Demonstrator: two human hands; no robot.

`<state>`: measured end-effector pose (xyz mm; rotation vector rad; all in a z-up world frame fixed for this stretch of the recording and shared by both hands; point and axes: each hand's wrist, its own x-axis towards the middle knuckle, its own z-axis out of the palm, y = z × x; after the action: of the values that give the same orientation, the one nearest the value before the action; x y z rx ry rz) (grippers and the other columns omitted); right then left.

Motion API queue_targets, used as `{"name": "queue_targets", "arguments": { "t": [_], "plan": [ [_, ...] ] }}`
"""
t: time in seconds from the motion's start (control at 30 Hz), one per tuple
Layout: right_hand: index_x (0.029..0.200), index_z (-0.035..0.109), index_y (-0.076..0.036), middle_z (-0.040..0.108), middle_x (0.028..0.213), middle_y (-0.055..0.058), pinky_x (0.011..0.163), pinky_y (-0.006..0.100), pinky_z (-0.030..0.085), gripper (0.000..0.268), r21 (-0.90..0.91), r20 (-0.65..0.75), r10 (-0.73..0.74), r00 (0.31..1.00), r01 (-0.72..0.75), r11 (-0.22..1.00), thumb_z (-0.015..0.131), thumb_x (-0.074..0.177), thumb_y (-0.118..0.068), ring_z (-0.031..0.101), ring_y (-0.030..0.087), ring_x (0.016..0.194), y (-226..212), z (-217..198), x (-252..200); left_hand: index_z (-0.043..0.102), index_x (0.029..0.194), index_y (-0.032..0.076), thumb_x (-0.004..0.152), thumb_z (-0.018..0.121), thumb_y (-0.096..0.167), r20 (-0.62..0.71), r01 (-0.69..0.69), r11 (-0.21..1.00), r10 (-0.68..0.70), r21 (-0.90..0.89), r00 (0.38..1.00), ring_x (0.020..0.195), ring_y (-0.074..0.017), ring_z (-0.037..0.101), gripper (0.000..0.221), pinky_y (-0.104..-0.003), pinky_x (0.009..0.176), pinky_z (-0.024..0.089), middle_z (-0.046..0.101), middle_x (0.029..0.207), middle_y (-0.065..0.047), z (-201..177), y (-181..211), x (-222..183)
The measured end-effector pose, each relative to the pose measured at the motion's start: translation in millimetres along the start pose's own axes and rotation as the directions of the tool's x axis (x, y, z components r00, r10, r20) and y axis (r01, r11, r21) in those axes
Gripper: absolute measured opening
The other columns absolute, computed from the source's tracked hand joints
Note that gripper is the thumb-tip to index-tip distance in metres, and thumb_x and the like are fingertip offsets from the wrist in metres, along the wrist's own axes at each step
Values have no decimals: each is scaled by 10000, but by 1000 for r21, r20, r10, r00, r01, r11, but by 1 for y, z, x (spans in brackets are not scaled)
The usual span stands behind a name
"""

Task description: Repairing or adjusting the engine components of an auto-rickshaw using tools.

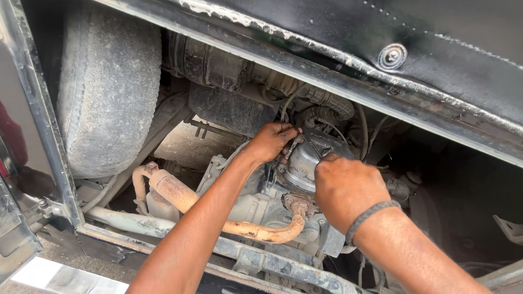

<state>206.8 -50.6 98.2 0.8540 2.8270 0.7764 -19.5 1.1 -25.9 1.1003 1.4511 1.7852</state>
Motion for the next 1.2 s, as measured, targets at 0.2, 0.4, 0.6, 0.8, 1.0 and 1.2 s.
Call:
{"name": "queue_targets", "arguments": {
  "t": [0.2, 0.4, 0.6, 0.8, 1.0, 1.2],
  "plan": [
    [1167, 604, -12, 754, 944, 137, 736, 407, 635, 228, -32, 80, 75, 994, -73, 997, 536, 991, -140, 770, 278, 877, 3, 19, 10, 749, 948, 97, 974, 675, 389, 44, -21, 999, 20, 42, 999, 509, -76, 440, 303, -276, 434, 385, 495, 594, 52, -1, 1, 3],
    [1136, 594, 61, 739, 848, 199, 635, 409, 627, 296, -37, -181, 88, 979, -97, 995, 548, 901, -114, 763, 325, 774, -12, 35, 21, 801, 867, 74, 1014, 541, 548, 12, -174, 967, 175, 184, 985, 640, -97, 545, 559, -310, 651, 475, 615, 655, 3, 12, 5, -13],
    [949, 692, -28, 713, 745, 211, 630, 486, 605, 538, 161, -188, 168, 968, -138, 977, 398, 1079, -459, 733, 398, 697, 5, 17, 25, 784, 869, 32, 1008, 526, 549, -42, -316, 883, 351, 347, 935, 674, -132, 643, 593, -336, 671, 529, 733, 711, -74, 17, 14, -22],
    [973, 688, -62, 718, 702, 228, 596, 508, 610, 493, 251, -156, 151, 976, -108, 962, 379, 1065, -434, 730, 425, 644, 31, 41, 40, 788, 918, 23, 995, 587, 474, -73, -332, 882, 376, 335, 924, 679, -124, 673, 500, -347, 660, 538, 754, 730, -86, 21, 7, -32],
    [1108, 765, -167, 731, 710, 199, 677, 515, 596, 495, 314, -330, 130, 935, -21, 949, 441, 980, -519, 725, 410, 677, 90, 82, 118, 777, 966, 4, 995, 604, 389, -163, -332, 869, 411, 367, 897, 680, -164, 692, 423, -354, 657, 537, 770, 772, -132, 28, 24, -24],
    [1178, 746, -164, 747, 700, 196, 797, 473, 575, 551, 279, -232, -46, 972, 112, 954, 513, 970, -618, 722, 375, 766, 97, 86, 89, 744, 923, 22, 1042, 546, 376, -237, -251, 935, 311, 253, 920, 676, -103, 610, 422, -312, 648, 497, 724, 753, -48, 41, 2, -24]
  ]
}}
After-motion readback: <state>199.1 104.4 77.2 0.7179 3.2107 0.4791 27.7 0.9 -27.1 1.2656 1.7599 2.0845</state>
